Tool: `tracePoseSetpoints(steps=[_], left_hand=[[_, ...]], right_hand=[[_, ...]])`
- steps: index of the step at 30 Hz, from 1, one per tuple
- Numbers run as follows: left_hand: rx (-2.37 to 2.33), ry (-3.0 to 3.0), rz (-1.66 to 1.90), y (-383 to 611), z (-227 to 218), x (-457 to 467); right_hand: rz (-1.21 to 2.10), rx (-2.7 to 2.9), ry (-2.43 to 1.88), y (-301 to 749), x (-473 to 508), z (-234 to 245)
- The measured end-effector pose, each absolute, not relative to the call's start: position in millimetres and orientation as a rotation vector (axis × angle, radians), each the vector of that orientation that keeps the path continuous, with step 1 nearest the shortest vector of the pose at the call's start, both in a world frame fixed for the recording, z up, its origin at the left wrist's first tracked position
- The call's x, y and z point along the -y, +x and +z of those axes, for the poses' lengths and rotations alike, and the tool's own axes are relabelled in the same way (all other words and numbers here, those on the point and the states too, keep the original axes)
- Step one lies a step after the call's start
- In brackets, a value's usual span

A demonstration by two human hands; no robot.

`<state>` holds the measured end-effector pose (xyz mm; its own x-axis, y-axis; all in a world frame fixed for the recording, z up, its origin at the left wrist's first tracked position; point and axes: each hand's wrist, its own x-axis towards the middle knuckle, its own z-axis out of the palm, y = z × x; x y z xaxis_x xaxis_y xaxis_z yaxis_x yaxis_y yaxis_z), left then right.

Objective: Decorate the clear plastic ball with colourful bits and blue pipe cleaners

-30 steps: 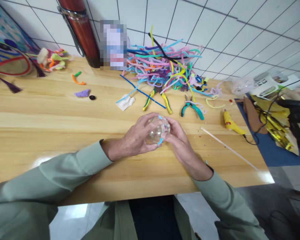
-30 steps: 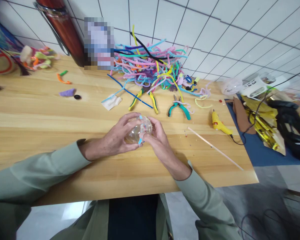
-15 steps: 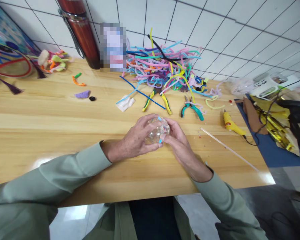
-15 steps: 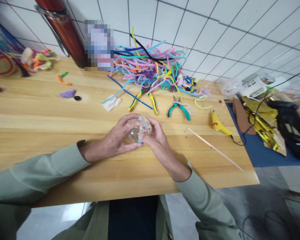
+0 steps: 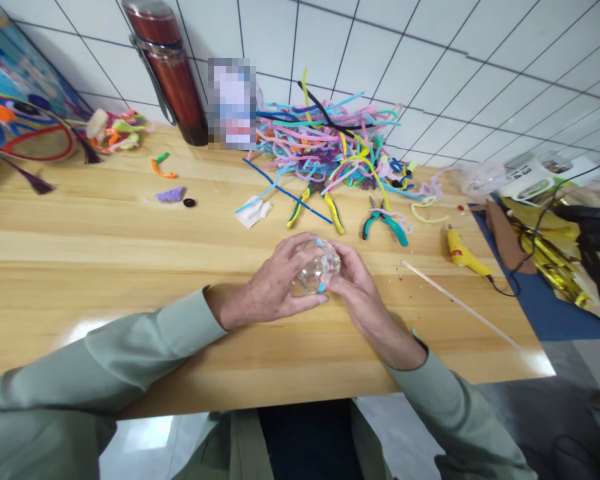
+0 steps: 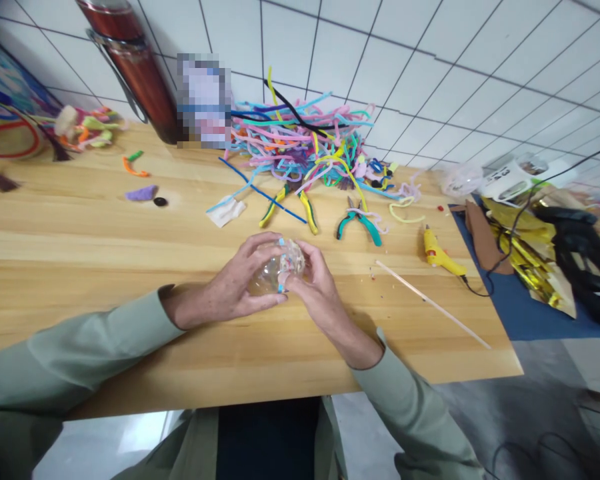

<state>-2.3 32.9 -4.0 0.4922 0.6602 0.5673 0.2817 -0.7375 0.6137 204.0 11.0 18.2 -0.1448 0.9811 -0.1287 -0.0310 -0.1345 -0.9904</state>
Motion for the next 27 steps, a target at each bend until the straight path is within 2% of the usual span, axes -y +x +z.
tracePoseSetpoints(steps=[8,27], left_hand=[[-0.822,2.25,1.132,-5,5,-26],[-0.959,2.326,1.146,-14,-5,-28]], right_hand=[[1.429,1.212,-1.219,198,-8,26],[1.311,1.309,-1.269,193,-8,27]])
